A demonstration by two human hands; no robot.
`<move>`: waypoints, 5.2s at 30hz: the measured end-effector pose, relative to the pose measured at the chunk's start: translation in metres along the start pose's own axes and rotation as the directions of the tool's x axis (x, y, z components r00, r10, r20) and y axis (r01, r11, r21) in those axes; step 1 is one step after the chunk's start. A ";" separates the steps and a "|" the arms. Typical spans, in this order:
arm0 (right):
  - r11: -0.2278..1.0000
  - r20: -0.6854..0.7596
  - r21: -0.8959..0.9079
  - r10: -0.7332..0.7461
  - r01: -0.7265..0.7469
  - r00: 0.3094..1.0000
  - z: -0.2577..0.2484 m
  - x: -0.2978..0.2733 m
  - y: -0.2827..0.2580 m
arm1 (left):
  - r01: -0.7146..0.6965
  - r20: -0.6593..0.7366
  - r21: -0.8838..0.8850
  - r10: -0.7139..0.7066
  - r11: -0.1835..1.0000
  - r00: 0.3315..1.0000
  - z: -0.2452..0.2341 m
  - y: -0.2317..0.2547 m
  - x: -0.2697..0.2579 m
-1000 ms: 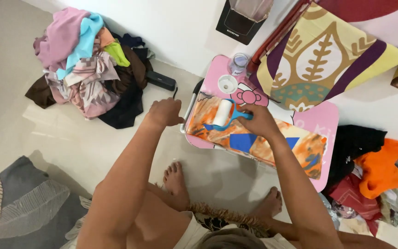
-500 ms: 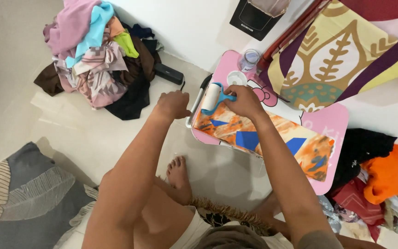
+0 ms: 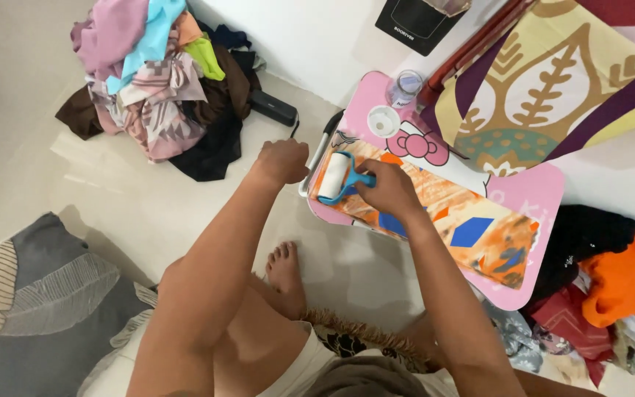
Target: Using a lint roller to remove debris from a scarf and then folding it neatly on a small table.
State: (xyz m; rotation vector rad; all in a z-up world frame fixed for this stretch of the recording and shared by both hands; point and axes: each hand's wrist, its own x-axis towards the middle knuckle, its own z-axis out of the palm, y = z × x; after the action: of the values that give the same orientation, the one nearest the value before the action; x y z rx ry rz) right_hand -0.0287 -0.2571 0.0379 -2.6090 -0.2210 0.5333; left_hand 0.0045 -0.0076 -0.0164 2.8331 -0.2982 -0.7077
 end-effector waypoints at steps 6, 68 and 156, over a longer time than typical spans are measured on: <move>0.999 0.002 0.028 -0.023 0.023 1.000 0.010 0.001 -0.020 | -0.024 0.030 -0.046 0.025 0.999 0.999 0.007 0.006 0.009; 0.974 -0.173 0.145 0.200 -0.176 0.964 -0.085 -0.105 0.200 | -0.120 -0.032 0.390 0.144 0.913 0.989 0.011 0.078 0.015; 0.927 -0.968 0.218 0.166 0.305 0.186 -0.228 -0.151 0.262 | -0.081 -0.032 0.164 0.087 0.983 0.996 0.031 0.009 0.011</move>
State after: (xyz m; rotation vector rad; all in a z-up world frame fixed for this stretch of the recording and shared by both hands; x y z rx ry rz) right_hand -0.0570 -0.6173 0.1502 -1.9804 0.2004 -1.1458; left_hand -0.0022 -0.0238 -0.0454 2.9626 -0.4878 -0.6375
